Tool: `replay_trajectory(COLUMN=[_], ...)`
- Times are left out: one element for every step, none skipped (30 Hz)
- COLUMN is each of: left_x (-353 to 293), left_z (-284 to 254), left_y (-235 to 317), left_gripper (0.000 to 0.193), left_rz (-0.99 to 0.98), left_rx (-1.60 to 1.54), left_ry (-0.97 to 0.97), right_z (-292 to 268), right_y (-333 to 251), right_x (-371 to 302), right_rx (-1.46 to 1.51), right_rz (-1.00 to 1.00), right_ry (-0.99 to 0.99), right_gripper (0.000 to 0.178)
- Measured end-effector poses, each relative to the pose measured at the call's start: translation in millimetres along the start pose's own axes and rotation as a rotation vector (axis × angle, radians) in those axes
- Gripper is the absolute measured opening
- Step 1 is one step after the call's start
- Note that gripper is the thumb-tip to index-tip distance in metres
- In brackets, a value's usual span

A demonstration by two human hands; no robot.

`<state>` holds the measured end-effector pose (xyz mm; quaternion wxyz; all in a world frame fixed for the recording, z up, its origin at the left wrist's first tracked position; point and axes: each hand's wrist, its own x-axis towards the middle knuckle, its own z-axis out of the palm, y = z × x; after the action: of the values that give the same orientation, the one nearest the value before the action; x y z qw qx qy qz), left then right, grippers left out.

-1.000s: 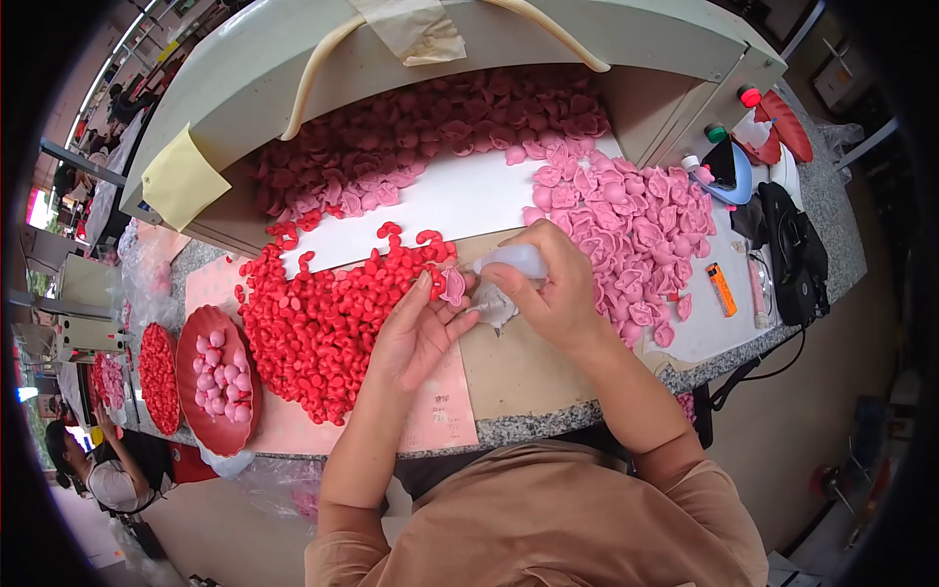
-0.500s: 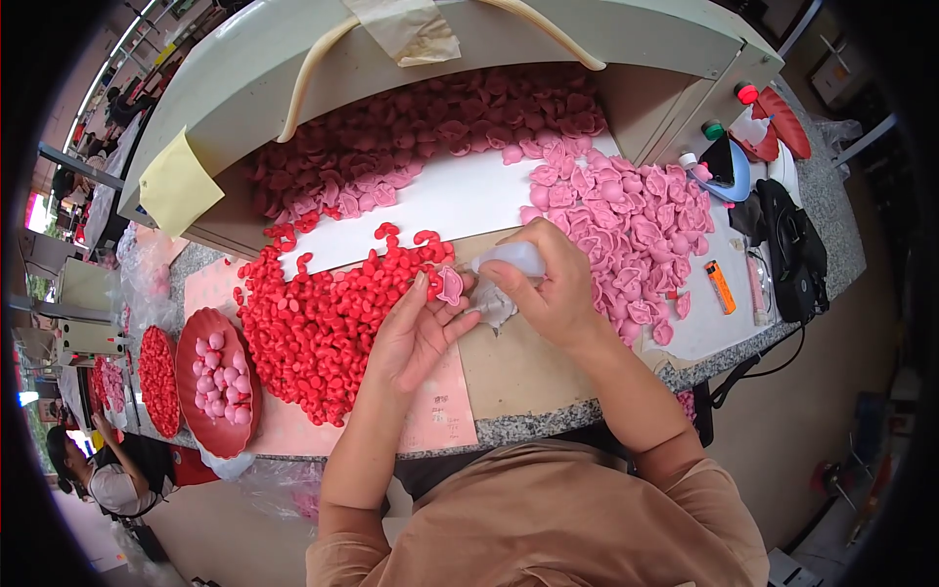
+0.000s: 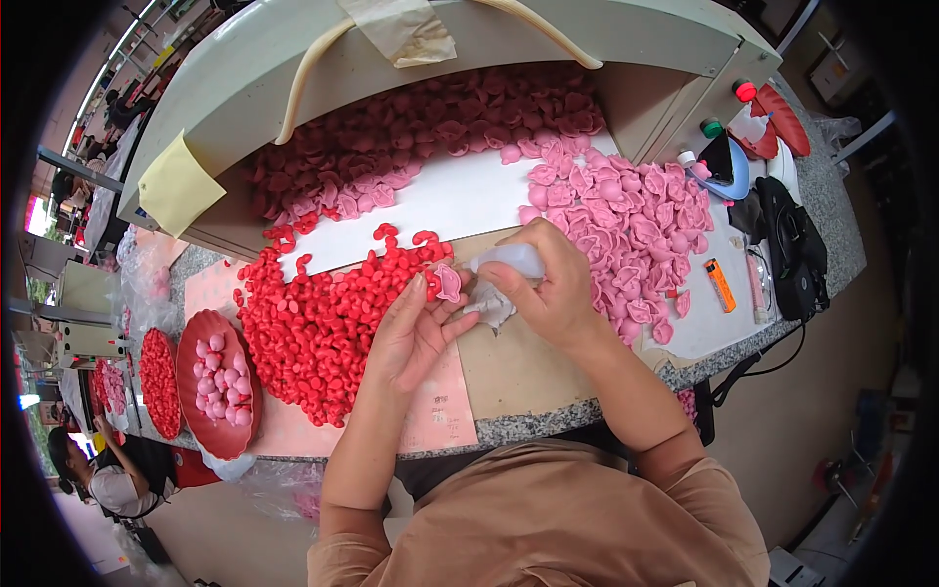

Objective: Apply glue and assemble small pink and red toy components at a factory workbench.

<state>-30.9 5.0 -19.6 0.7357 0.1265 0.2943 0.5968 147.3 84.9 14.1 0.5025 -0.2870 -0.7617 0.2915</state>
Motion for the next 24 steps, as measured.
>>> replay_trajectory(left_x=[-0.5, -0.3, 0.0, -0.4, -1.0, -1.7, -1.6, -1.6, -1.6, -2.0, -2.5, -3.0, -3.0, -2.7, -2.4, -2.4, -2.4, -2.2, -1.8, -1.9, -2.3, -3.0, -3.3, -3.5], left_z=[1.2, 0.4, -1.0, -1.8, -1.7, -1.2, -0.6, 1.7, 5.4, 8.5, 10.5, 12.3, 12.9, 12.3, 11.0, 10.2, 9.7, 9.2, 9.1, 10.3, 12.5, 14.4, 15.7, 16.9], left_y=[0.4, 0.6, 0.8, 1.0, 1.4, 1.9, 2.2, 2.6, 3.1, 3.6, 3.8, 3.9, 3.7, 3.7, 3.7, 4.0, 4.5, 5.2, 5.5, 5.9, 6.5, 7.0, 7.2, 7.3], left_gripper=[0.038, 0.038, 0.037, 0.037, 0.037, 0.037, 0.036, 0.036, 0.036, 0.036, 0.036, 0.037, 0.037, 0.037, 0.038, 0.04, 0.04, 0.041, 0.042, 0.042, 0.044, 0.045, 0.045, 0.046], left_rz=[0.009, 0.008, 0.025, 0.044, 0.045, 0.07, 0.092, 0.091, 0.102, 0.114, 0.114, 0.124, 0.133, 0.131, 0.138, 0.146, 0.146, 0.15, 0.154, 0.154, 0.151, 0.148, 0.148, 0.157], left_rx=[0.018, 0.019, 0.024, 0.03, 0.032, 0.045, 0.056, 0.056, 0.075, 0.095, 0.096, 0.111, 0.126, 0.127, 0.12, 0.113, 0.114, 0.111, 0.108, 0.108, 0.108, 0.108, 0.108, 0.114], left_ry=[0.012, 0.011, 0.004, -0.004, -0.004, -0.006, -0.008, -0.009, 0.003, 0.015, 0.015, 0.026, 0.037, 0.036, 0.029, 0.023, 0.023, 0.008, -0.008, -0.008, -0.005, -0.001, -0.001, 0.0], right_z=[0.1, 0.7, 1.5, 2.1, 2.2, 2.2, 1.9, 1.8, 1.8, 2.1, 2.5, 2.9, 3.1, 2.8, 2.4, 2.0, 1.9, 2.0, 1.8, 1.5, 1.0, 0.8, 1.0, 1.4], right_y=[-0.6, -1.5, -2.8, -4.2, -5.5, -6.9, -7.2, -6.7, -6.0, -5.6, -5.5, -5.6, -5.4, -5.3, -5.2, -5.4, -5.2, -5.0, -4.7, -4.9, -5.2, -5.6, -5.6, -5.4], right_x=[0.0, 0.4, 1.2, 1.4, 1.4, 1.4, 1.5, 1.4, 1.2, 1.2, 1.2, 1.3, 1.1, 1.1, 1.3, 1.8, 2.0, 2.2, 2.3, 2.4, 2.6, 2.6, 2.5, 2.4], right_rx=[-0.004, -0.004, 0.002, 0.01, 0.012, 0.014, 0.014, 0.013, 0.014, 0.016, 0.017, 0.026, 0.033, 0.033, 0.025, 0.018, 0.018, 0.022, 0.026, 0.026, 0.016, 0.006, 0.007, 0.01], right_rz=[-0.013, -0.012, -0.019, -0.027, -0.028, -0.024, -0.017, -0.017, -0.019, -0.022, -0.022, -0.018, -0.015, -0.014, -0.015, -0.016, -0.017, -0.022, -0.027, -0.027, -0.043, -0.059, -0.059, -0.058], right_ry=[0.004, 0.004, 0.026, 0.047, 0.048, 0.047, 0.044, 0.045, 0.047, 0.05, 0.051, 0.058, 0.065, 0.067, 0.07, 0.072, 0.073, 0.077, 0.082, 0.083, 0.082, 0.082, 0.082, 0.089], right_gripper=[0.025, 0.025, 0.025, 0.025, 0.025, 0.025, 0.024, 0.024, 0.024, 0.024, 0.024, 0.024, 0.024, 0.024, 0.024, 0.024, 0.024, 0.024, 0.024, 0.024, 0.024, 0.024, 0.024, 0.024])
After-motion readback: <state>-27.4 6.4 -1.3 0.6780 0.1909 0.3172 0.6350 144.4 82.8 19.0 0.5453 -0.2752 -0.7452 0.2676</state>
